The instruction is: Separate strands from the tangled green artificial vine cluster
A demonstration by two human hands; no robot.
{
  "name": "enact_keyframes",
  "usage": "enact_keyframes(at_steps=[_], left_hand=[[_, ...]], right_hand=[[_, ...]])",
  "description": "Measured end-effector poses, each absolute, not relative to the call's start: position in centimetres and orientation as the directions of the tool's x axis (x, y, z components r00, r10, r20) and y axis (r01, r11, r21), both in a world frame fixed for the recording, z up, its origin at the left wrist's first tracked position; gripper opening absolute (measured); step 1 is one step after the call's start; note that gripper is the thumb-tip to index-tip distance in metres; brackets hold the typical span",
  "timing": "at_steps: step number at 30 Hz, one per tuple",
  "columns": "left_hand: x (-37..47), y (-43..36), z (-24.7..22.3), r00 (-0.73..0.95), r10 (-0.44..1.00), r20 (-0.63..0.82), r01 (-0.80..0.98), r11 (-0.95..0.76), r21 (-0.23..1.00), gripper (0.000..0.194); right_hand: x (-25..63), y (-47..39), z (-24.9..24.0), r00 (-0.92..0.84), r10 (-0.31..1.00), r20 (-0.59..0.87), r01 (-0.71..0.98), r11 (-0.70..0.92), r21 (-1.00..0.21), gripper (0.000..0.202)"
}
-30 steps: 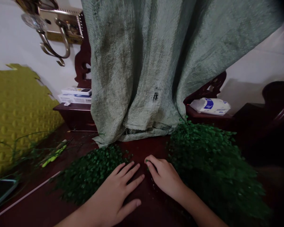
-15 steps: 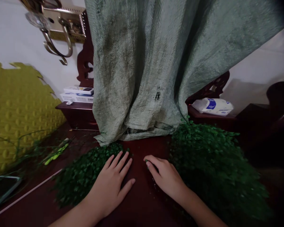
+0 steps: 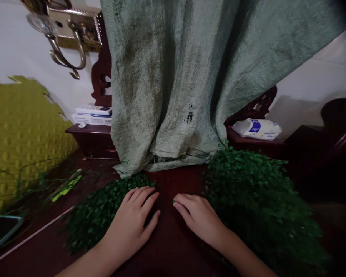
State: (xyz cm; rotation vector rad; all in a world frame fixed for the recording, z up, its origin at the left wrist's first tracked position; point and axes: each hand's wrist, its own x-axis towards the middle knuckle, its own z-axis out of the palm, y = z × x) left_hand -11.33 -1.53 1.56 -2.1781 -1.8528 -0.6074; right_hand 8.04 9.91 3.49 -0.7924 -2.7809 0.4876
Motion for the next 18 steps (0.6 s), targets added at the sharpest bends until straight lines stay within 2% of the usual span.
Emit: enact_keyframes(at_steps=[4, 8, 12, 18], left_hand=[[-11.35, -1.45, 1.21, 0.115, 0.892, 0.437, 0.968, -0.199, 0.152, 0.033], [-11.2, -1.58, 1.45, 0.177, 0.885, 0.431, 0.904, -0.32, 0.285, 0.027], [-10.62, -1.99, 2.04, 0.3, 0.845, 0.443, 0.825, -0.463, 0.325, 0.027], [-10.41, -2.11, 2.1, 0.32, 0.817, 0.479, 0.805, -0.501, 0.318, 0.021]], right_hand=[[8.25, 9.54, 3.72, -0.89, 0.443, 0.112, 0.39, 0.864, -0.317, 0.019], [8.5, 9.34, 3.43, -0.919, 0.36, 0.161, 0.306, 0.908, -0.287, 0.022], [8.6, 9.28, 3.19, -0.922, 0.32, 0.219, 0.238, 0.912, -0.333, 0.023], [8.57, 9.14, 3.24, -0.91, 0.31, 0.277, 0.172, 0.888, -0.427, 0.026]])
